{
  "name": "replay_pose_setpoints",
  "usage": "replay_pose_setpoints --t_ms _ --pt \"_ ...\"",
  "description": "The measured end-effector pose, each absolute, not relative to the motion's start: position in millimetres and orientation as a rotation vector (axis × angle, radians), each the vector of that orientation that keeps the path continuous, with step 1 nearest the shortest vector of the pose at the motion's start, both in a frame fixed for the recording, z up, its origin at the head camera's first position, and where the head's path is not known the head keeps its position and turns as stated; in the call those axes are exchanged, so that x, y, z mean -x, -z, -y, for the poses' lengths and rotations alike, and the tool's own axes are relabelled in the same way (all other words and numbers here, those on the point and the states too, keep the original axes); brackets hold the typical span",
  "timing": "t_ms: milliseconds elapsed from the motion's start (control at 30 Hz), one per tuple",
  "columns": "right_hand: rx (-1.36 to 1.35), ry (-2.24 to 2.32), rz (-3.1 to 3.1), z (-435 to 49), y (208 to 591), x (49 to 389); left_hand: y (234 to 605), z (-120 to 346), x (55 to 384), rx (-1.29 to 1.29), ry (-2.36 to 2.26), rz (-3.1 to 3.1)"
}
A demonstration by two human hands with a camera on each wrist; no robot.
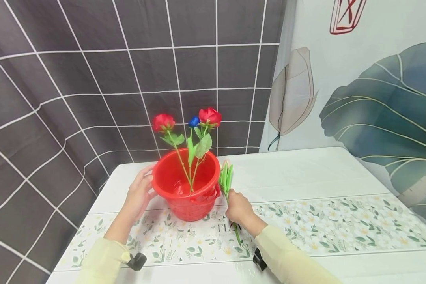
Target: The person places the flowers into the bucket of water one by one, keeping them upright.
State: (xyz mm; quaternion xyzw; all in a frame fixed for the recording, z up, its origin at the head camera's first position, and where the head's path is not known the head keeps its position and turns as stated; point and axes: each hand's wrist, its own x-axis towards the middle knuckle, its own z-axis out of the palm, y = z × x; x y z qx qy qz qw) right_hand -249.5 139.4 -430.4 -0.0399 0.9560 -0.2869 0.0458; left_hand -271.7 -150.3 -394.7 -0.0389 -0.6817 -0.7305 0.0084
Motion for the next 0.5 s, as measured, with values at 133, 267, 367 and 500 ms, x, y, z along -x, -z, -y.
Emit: replay_pose_setpoints --t_ms 133,267,367,500 --pt "0.139 0.844 -2.938 -137.9 432.2 249.1 395.1 150.4 272.0 0.120 2.280 2.137" --pt "0.126 0.844 -2.931 -137.1 432.0 248.1 395.3 150.5 272.3 0.120 2.278 2.143" --pt "0.119 0.833 -2.931 -137.0 430.6 247.9 395.2 150.7 272.6 0.127 2.281 2.136" --pt "0.115 0.795 -2.939 -137.6 428.8 247.9 395.3 151.0 272.6 0.134 2.286 2.129"
